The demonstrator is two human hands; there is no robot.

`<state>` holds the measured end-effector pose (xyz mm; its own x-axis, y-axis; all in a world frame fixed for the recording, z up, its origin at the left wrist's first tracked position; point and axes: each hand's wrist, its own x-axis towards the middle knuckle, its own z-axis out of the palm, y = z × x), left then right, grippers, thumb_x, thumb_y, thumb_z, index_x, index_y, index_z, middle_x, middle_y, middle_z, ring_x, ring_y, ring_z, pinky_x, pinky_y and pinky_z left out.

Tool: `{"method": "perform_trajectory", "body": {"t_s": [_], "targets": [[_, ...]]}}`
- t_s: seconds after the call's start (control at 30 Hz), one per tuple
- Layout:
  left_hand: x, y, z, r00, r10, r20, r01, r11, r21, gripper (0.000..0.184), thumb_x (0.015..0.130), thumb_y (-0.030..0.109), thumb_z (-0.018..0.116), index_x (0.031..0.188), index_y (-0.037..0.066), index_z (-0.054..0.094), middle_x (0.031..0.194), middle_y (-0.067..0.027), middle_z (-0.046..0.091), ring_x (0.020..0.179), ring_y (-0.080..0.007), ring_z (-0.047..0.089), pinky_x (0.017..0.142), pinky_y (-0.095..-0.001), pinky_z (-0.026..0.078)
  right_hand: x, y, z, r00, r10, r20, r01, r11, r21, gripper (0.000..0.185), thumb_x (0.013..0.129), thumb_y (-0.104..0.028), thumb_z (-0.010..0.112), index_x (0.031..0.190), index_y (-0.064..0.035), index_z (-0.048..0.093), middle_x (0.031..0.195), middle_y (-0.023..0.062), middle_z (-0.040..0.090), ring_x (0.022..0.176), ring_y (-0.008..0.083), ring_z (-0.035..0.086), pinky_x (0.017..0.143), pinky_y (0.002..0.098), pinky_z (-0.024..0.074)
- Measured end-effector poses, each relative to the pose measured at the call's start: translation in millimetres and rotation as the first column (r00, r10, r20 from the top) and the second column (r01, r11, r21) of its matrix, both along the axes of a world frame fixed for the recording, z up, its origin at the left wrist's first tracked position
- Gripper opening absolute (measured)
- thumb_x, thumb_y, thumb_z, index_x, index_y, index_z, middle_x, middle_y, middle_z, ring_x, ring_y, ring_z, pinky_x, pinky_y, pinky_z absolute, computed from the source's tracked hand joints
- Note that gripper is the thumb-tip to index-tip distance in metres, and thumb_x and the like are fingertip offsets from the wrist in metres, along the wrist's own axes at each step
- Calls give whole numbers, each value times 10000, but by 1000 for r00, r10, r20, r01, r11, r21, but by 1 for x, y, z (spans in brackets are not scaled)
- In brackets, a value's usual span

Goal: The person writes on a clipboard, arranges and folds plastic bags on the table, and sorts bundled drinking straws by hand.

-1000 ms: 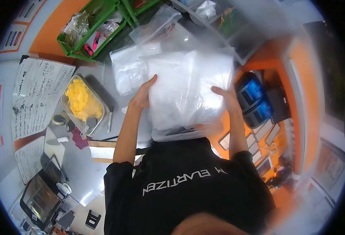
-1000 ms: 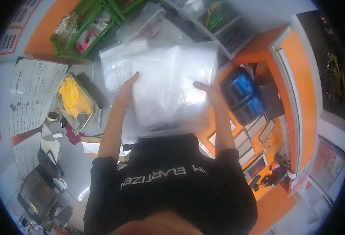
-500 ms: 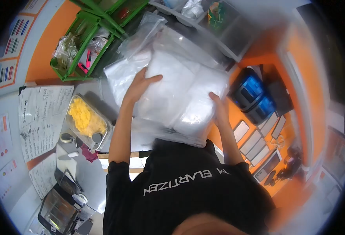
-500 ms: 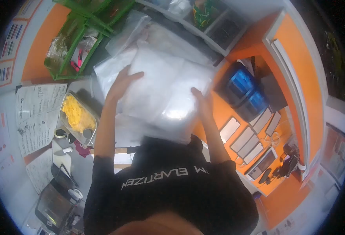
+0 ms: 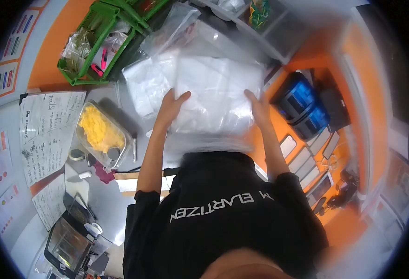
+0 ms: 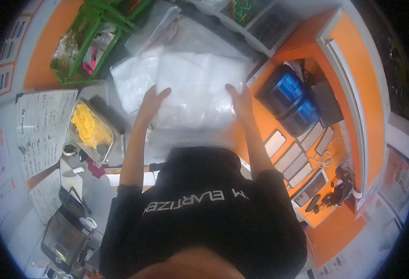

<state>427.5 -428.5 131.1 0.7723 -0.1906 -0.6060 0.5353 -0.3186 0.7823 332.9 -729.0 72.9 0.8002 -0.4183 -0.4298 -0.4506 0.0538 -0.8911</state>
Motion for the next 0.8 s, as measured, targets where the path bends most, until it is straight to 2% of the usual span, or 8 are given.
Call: {"method": "perform_trajectory", "body": {"t_s": [0.07,0.17,0.23,0.37,0.43,0.53,0.63,0.8], "targets": [[-20,6,12,995,98,-35,-99,994,-39,581,887,305,742,1281,-79,554,1132,-187,682,1009,-250,668,896,-362,524,6,2,22,996,16,88,-21,998,61,605,877,-300,725,1319,73,549,1166,170,657,1054,261,635,908,372,506],[-43,22,-14,991,120,53,-124,990,71,611,897,312,730,1318,-76,519,1131,-212,680,1036,-316,665,943,-396,503,19,15,53,984,113,-138,-100,990,100,670,876,-301,738,1370,77,489,1223,187,637,1085,273,635,950,364,496],[-65,26,-44,976,-13,216,-64,936,347,649,901,314,724,1356,-77,477,1125,-233,678,1060,-365,655,986,-417,484,12,18,32,971,167,-174,-185,978,-95,735,867,-304,762,1414,63,435,1289,200,593,1158,287,598,1003,381,468],[-123,34,-34,880,70,469,-187,960,208,871,828,340,818,1445,-68,357,1430,-299,402,1304,-459,430,1081,-501,385,-27,13,-2,978,191,87,-139,901,-412,872,824,-319,821,1476,18,351,1392,204,490,1291,323,490,1076,442,409],[-151,38,10,806,-251,537,9,911,413,819,789,252,841,1448,15,415,1464,-276,310,1359,-450,327,1098,-500,345,-55,14,45,967,252,33,-176,756,-631,868,778,-323,859,1458,-23,410,1415,193,447,1334,346,425,1093,470,375],[-177,45,31,727,-548,413,224,759,612,679,796,137,792,1404,82,495,1419,-248,371,1329,-422,358,1074,-477,358,-95,21,100,811,563,-159,-547,634,-547,813,766,-283,861,1430,-39,462,1383,190,449,1263,355,472,1093,455,391],[-196,62,-16,752,-475,458,192,821,537,495,809,57,719,1287,96,597,1300,-210,490,1241,-395,447,1015,-445,401,-127,39,107,639,714,-285,-667,330,-668,741,751,-246,856,1379,-54,513,1356,183,474,1255,348,477,1086,461,392],[-170,56,-6,804,-171,569,30,968,249,294,829,5,655,1121,37,658,1031,-163,626,1026,-367,594,903,-419,469,-150,31,37,836,547,-32,-402,572,-715,357,790,-105,748,1118,-23,634,1100,158,628,1089,319,587,947,420,467]]}}
